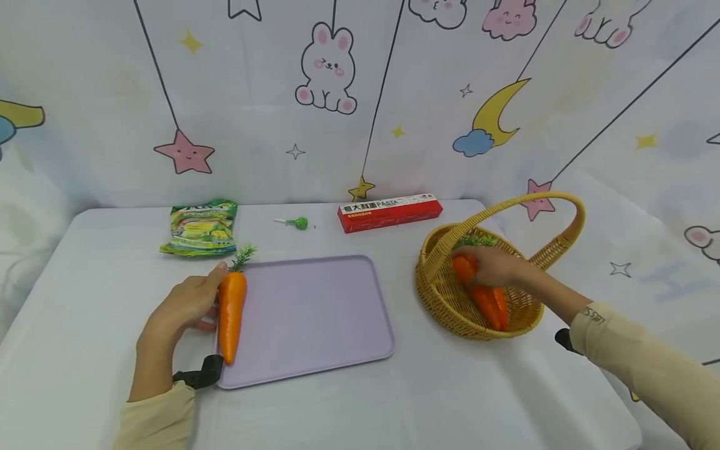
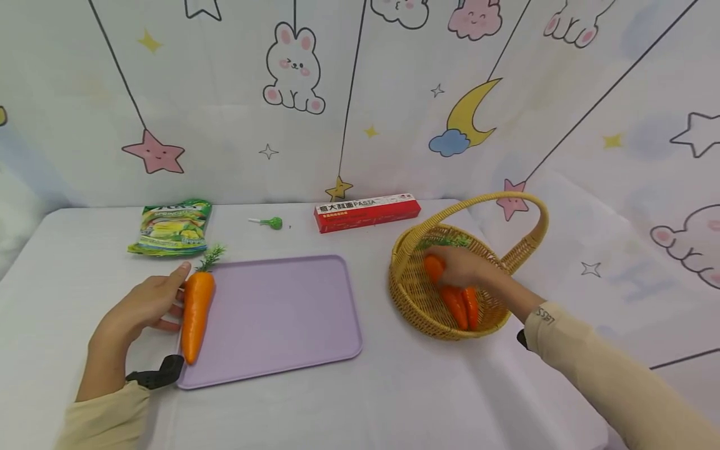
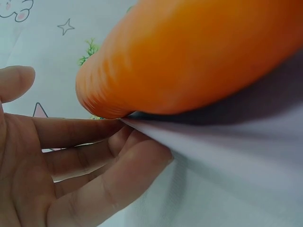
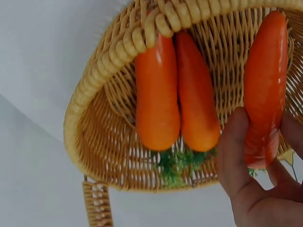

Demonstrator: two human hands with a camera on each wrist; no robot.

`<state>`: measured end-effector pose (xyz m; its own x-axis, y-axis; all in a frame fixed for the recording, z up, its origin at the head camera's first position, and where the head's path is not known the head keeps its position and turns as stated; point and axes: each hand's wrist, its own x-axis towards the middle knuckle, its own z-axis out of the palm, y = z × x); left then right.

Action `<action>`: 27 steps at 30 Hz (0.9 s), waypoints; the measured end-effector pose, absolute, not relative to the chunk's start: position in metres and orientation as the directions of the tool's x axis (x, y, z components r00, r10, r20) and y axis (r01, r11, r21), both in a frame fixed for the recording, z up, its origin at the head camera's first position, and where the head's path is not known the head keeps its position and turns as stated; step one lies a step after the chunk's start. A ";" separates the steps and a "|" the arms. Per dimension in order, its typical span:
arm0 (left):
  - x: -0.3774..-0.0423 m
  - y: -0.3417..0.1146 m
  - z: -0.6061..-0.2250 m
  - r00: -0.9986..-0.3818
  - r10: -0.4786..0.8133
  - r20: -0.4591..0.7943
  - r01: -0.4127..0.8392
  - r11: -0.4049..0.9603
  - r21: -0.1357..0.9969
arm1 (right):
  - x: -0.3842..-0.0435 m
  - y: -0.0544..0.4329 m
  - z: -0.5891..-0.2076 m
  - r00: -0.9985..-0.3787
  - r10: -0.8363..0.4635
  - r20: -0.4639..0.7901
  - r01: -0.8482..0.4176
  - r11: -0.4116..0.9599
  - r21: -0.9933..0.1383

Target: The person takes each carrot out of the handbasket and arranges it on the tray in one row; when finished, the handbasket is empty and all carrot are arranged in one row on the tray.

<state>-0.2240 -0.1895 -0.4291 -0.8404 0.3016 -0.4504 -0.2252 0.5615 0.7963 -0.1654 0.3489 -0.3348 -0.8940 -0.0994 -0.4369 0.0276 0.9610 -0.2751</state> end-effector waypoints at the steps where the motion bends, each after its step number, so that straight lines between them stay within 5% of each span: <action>1: -0.224 -0.190 -0.429 -0.840 0.301 -0.451 -0.224 0.564 0.795 | -0.165 0.348 -0.332 -0.895 -0.096 -0.436 0.033 0.960 -0.278; 15: -0.225 -0.191 -0.429 -0.850 0.284 -0.444 -0.215 0.582 0.784 | -0.124 0.329 -0.285 -0.898 -0.053 -0.438 0.144 0.903 -0.405; 27: -0.226 -0.188 -0.429 -0.856 0.274 -0.438 -0.219 0.576 0.787 | -0.077 0.281 -0.285 -0.910 -0.088 -0.404 0.099 0.903 -0.418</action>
<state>-0.2260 -0.1880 -0.4292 -0.8560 0.2740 -0.4385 -0.2189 0.5763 0.7874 -0.0767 0.2813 -0.2850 -0.9105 -0.0875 -0.4041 0.0987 0.9031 -0.4179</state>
